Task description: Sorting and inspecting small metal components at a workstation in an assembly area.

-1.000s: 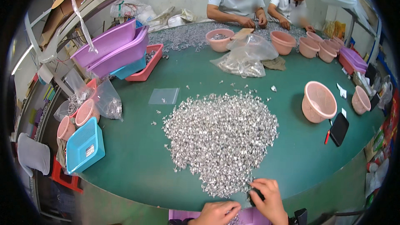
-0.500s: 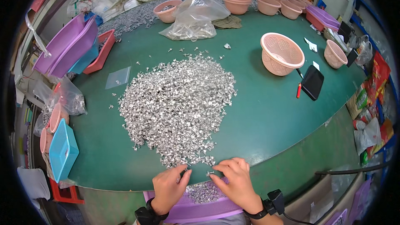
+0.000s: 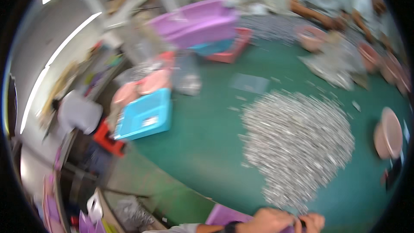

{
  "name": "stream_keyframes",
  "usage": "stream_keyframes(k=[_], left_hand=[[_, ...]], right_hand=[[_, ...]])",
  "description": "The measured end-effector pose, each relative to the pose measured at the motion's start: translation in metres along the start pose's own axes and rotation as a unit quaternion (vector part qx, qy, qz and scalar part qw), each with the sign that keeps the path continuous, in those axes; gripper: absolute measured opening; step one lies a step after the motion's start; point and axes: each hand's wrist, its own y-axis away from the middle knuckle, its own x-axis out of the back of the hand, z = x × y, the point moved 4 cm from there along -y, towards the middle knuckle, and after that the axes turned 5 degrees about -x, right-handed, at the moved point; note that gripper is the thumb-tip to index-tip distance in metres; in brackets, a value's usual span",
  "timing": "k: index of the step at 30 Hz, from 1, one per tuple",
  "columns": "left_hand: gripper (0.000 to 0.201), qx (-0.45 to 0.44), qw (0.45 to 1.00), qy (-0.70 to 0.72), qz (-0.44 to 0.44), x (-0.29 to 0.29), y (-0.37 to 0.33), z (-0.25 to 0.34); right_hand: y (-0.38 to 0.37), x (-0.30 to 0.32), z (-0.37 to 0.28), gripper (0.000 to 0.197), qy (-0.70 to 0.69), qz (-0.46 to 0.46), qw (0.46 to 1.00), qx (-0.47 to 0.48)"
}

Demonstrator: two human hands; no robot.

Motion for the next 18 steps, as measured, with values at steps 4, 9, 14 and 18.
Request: stream_keyframes(k=[4, 9, 14, 18], left_hand=[[0.014, 0.082, 0.996, 0.008, -0.019, 0.011, 0.004, -0.004], [0.018, 0.075, 0.997, 0.019, 0.018, 0.019, 0.008, -0.006], [0.016, 0.031, 0.998, 0.011, 0.058, 0.024, 0.007, -0.003], [0.012, -0.076, 0.966, -0.129, 0.212, 0.099, 0.022, 0.002]], right_hand=[[-0.001, -0.010, -0.004, 0.008, -0.046, -0.032, 0.998, 0.019], [-0.005, -0.011, -0.016, 0.008, -0.046, -0.033, 0.998, 0.042], [-0.002, -0.008, -0.013, 0.010, -0.033, -0.024, 0.998, 0.050], [0.007, -0.001, -0.016, 0.019, -0.287, -0.043, 0.942, -0.168]])
